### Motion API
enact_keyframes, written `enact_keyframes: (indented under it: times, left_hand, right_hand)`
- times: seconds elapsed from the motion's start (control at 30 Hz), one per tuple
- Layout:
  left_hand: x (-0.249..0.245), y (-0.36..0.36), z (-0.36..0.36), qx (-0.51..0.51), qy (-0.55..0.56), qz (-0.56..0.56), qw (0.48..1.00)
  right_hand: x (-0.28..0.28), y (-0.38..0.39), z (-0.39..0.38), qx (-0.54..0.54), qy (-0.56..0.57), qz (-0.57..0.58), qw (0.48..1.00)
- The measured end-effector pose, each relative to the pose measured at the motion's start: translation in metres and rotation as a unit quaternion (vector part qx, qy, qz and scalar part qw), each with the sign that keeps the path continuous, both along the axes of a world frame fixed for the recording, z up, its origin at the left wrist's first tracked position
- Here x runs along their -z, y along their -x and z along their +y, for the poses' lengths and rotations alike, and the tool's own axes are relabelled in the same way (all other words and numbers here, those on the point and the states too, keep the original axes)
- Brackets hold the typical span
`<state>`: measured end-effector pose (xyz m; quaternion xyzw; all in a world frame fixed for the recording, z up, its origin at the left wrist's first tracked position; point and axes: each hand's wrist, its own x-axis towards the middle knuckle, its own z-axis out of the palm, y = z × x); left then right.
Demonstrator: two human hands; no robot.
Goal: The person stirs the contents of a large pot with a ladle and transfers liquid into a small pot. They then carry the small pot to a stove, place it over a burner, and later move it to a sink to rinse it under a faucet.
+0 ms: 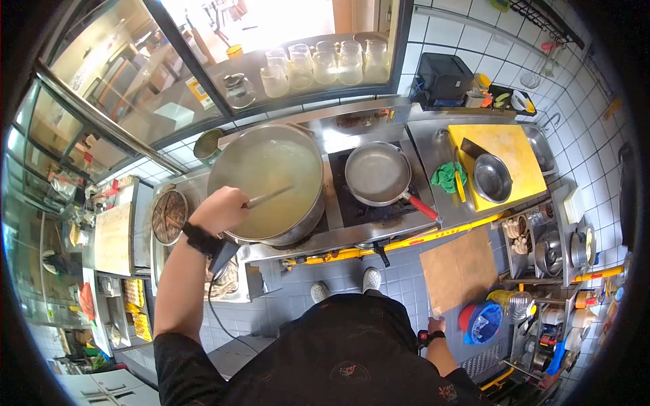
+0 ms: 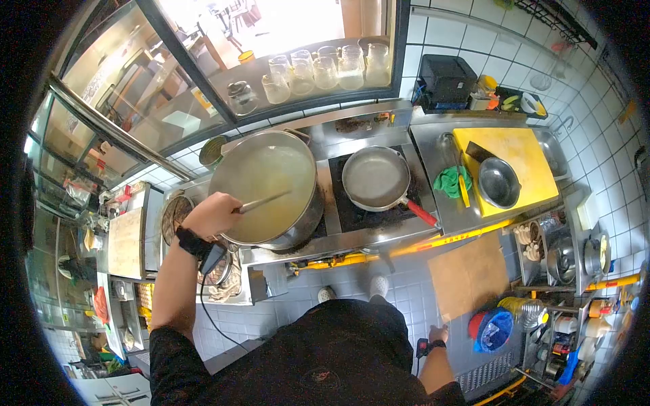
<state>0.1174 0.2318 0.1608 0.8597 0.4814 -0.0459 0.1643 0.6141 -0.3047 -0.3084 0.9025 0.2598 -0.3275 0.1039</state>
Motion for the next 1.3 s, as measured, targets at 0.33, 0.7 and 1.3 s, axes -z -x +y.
enact_keyframes:
  times: [0.33, 0.7, 1.3]
  left_hand:
    - [-0.057, 0.071, -0.003, -0.045, 0.122, 0.169, 0.977]
    - [0.012, 0.033, 0.045, -0.104, -0.118, 0.139, 0.978]
    - [-0.069, 0.024, -0.029, -0.002, 0.116, 0.105, 0.988]
  right_hand:
    - [-0.012, -0.001, 0.015, -0.043, -0.001, -0.052, 0.998]
    - [0.025, -0.016, 0.001, 0.104, -0.064, -0.013, 0.992]
    - [0.094, -0.028, -0.018, -0.095, 0.034, -0.016, 0.995]
